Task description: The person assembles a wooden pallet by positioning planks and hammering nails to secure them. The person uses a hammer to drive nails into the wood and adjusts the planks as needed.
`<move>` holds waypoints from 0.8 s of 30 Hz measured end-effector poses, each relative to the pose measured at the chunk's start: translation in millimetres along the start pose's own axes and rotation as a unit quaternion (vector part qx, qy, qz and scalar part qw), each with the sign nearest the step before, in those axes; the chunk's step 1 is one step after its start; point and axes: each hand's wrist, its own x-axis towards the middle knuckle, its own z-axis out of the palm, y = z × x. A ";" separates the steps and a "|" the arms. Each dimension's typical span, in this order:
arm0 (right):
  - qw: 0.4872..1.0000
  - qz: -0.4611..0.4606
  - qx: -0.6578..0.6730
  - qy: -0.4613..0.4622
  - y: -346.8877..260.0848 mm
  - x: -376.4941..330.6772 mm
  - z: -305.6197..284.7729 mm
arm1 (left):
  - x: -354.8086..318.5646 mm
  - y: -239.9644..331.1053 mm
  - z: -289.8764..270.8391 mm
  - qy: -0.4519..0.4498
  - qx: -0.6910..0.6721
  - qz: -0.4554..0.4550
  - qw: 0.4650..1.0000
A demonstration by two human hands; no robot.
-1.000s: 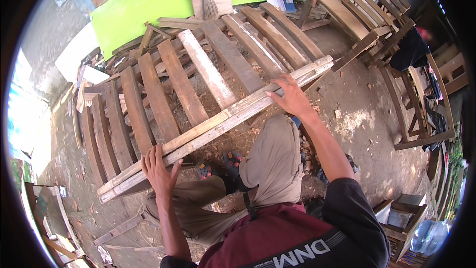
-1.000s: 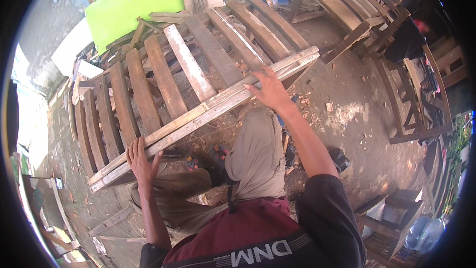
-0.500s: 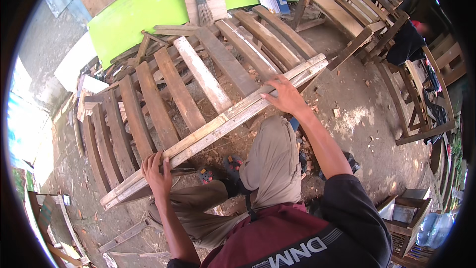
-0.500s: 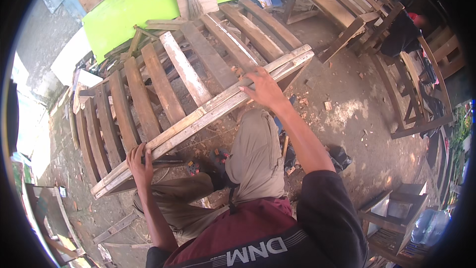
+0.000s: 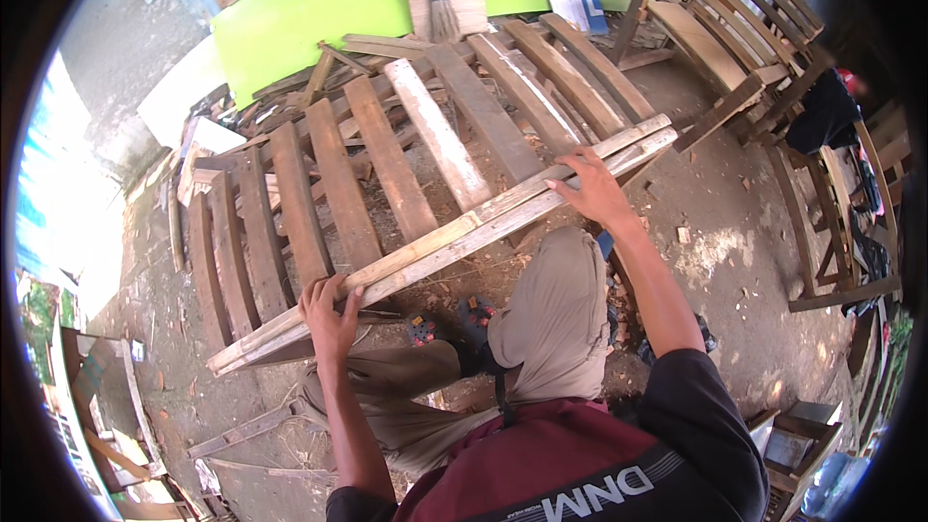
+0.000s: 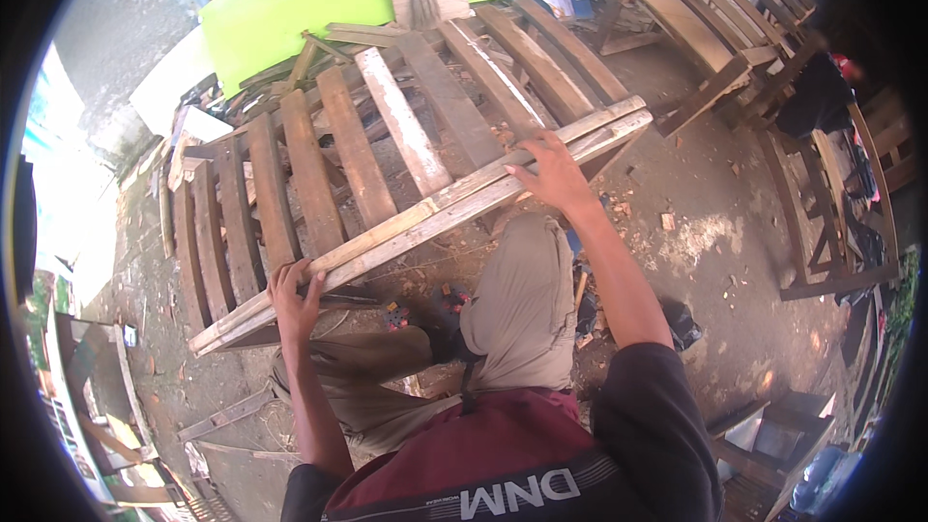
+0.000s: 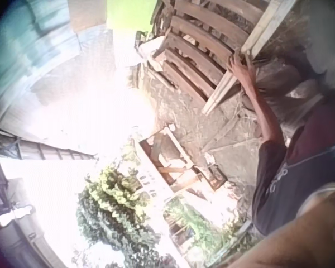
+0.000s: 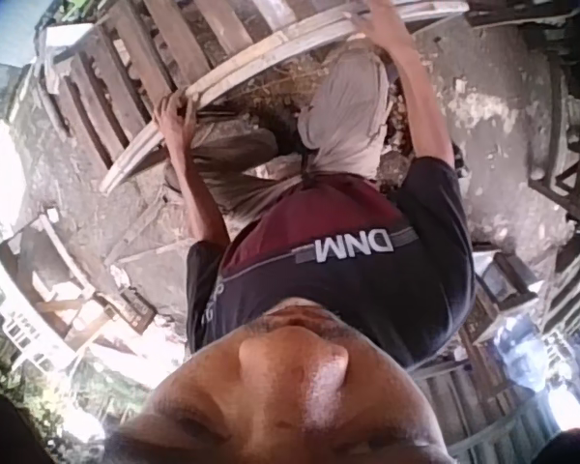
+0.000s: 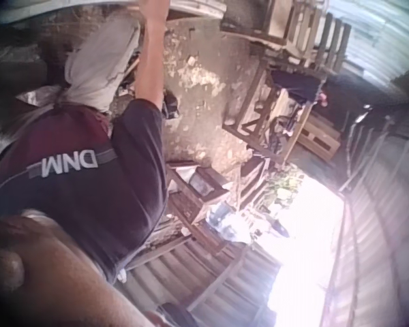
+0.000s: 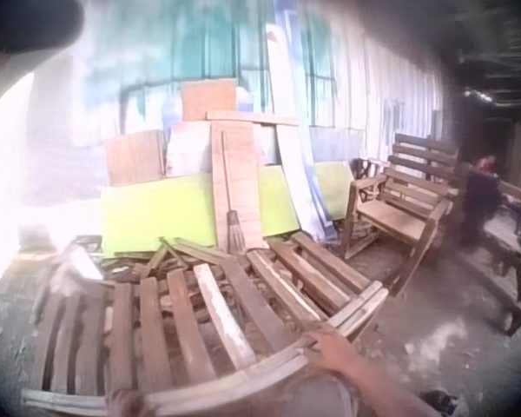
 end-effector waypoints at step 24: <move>0.933 -0.114 0.335 0.066 -212.8 -28.2 31.4 | 178.9 89.7 -235.3 0.358 -0.271 -0.055 0.892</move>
